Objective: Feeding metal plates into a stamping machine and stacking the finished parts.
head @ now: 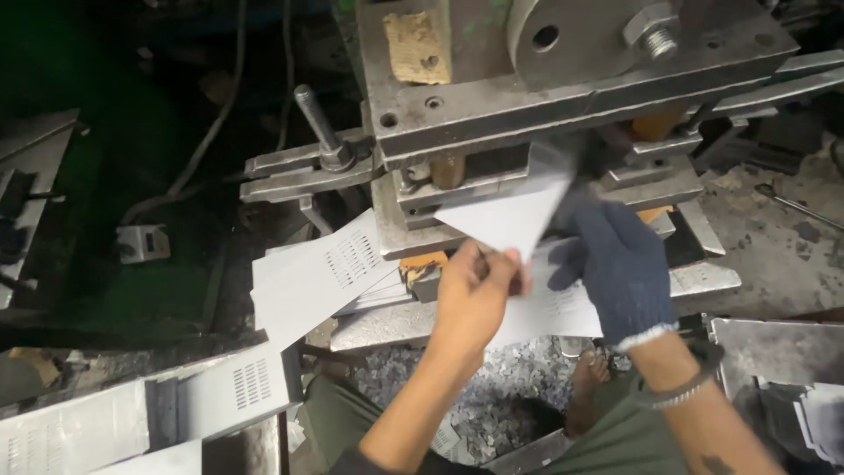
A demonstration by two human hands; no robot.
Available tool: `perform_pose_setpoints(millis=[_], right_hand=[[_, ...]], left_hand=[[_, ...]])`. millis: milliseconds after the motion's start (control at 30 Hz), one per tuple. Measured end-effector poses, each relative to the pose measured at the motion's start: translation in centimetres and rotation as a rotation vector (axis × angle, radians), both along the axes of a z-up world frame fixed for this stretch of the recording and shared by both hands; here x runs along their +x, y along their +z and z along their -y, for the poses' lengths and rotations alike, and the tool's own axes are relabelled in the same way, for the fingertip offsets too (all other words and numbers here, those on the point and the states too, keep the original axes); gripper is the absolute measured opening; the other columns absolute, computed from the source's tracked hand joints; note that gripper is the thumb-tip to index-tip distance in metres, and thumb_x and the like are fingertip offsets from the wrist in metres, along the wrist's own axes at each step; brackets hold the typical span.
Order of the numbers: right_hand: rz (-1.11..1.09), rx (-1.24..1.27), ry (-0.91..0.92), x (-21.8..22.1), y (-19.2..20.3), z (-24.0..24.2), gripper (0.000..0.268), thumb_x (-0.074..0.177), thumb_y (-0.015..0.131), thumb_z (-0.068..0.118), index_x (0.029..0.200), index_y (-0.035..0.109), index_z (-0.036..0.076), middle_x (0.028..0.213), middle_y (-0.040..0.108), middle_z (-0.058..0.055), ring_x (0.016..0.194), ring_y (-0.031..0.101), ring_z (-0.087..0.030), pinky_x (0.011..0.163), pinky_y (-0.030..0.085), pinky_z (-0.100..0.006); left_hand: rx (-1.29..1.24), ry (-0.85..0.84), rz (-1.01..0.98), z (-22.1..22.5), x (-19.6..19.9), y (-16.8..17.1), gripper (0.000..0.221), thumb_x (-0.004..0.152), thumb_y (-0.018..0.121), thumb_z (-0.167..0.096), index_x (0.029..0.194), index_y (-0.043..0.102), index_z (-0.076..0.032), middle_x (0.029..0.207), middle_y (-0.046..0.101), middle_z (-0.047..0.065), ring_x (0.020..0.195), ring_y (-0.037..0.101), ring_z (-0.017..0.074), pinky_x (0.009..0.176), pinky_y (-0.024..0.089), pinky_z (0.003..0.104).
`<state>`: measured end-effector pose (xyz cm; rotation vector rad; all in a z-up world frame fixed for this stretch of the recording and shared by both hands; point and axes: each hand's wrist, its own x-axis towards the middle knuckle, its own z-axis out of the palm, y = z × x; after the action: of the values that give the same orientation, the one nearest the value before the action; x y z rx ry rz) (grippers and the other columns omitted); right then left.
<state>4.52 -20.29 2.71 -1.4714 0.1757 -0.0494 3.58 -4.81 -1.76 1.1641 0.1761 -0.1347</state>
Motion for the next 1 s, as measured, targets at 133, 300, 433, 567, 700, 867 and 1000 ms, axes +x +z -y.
perform_pose_setpoints(millis=[133, 300, 433, 567, 700, 867, 1000], right_hand=[[-0.056, 0.005, -0.095, -0.4, 0.1, 0.0, 0.024, 0.1, 0.056, 0.02, 0.108, 0.062, -0.001, 0.096, 0.072, -0.01, 0.063, 0.068, -0.018, 0.047, 0.055, -0.032], [-0.035, -0.204, -0.004, 3.4, 1.3, -1.1, 0.025, 0.1, 0.053, 0.022, 0.113, 0.065, 0.004, 0.098, 0.07, -0.009, 0.064, 0.069, -0.019, 0.044, 0.055, -0.035], [0.179, -1.042, -0.041, 8.6, -3.6, 1.3, 0.02, 0.101, 0.058, 0.022, 0.095, 0.067, 0.005, 0.085, 0.073, -0.017, 0.071, 0.073, -0.03, 0.062, 0.056, -0.041], [0.63, -1.234, 0.01, 7.6, -1.7, 1.9, 0.017, 0.097, 0.062, 0.011, 0.082, 0.066, 0.003, 0.082, 0.071, -0.018, 0.076, 0.069, -0.036, 0.067, 0.053, -0.046], [-0.111, -0.439, 0.03, 7.5, 1.6, 0.0, 0.017, 0.095, 0.054, 0.014, 0.095, 0.066, 0.003, 0.082, 0.07, -0.02, 0.061, 0.072, -0.04, 0.061, 0.054, -0.051], [0.674, -1.405, 0.067, 9.9, -4.9, 3.4, 0.012, 0.082, 0.065, 0.004, 0.093, 0.068, 0.005, 0.084, 0.067, -0.02, 0.086, 0.065, -0.039, 0.078, 0.051, -0.048], [0.673, -1.233, 0.108, 6.3, -0.4, 1.4, 0.017, 0.082, 0.066, 0.003, 0.098, 0.068, 0.004, 0.085, 0.07, -0.016, 0.083, 0.067, -0.034, 0.074, 0.051, -0.044]], left_hand=[[-0.072, -0.074, -0.02, -2.2, 0.6, 0.6, 0.022, 0.103, 0.061, -0.014, 0.111, 0.063, 0.007, 0.098, 0.07, 0.017, 0.087, 0.068, 0.0193, 0.085, 0.058, 0.031], [-0.295, 0.056, -0.037, -3.1, -0.4, 2.0, 0.032, 0.102, 0.057, -0.015, 0.121, 0.063, 0.009, 0.12, 0.073, 0.021, 0.11, 0.072, 0.0224, 0.103, 0.057, 0.032], [-0.167, -0.001, -0.254, -3.7, -3.4, -0.1, 0.039, 0.097, 0.058, -0.021, 0.126, 0.064, 0.004, 0.12, 0.075, 0.019, 0.109, 0.073, 0.025, 0.099, 0.058, 0.035], [-0.161, 0.096, -0.468, -5.9, -6.4, -9.4, 0.046, 0.093, 0.064, -0.027, 0.126, 0.066, 0.005, 0.117, 0.078, 0.02, 0.106, 0.076, 0.0275, 0.093, 0.061, 0.038], [-0.204, 0.174, -0.538, -10.5, -9.7, -20.9, 0.043, 0.093, 0.067, -0.024, 0.126, 0.068, 0.004, 0.116, 0.076, 0.021, 0.102, 0.072, 0.0302, 0.09, 0.06, 0.043], [-0.108, 0.359, -0.808, -15.3, -11.6, -25.7, 0.038, 0.096, 0.065, -0.021, 0.129, 0.065, -0.005, 0.122, 0.074, 0.015, 0.109, 0.072, 0.0286, 0.093, 0.058, 0.045], [-0.335, 0.262, -0.686, -22.9, -12.9, -36.6, 0.042, 0.095, 0.057, -0.025, 0.131, 0.062, -0.005, 0.131, 0.068, 0.02, 0.116, 0.068, 0.0345, 0.098, 0.055, 0.05]])
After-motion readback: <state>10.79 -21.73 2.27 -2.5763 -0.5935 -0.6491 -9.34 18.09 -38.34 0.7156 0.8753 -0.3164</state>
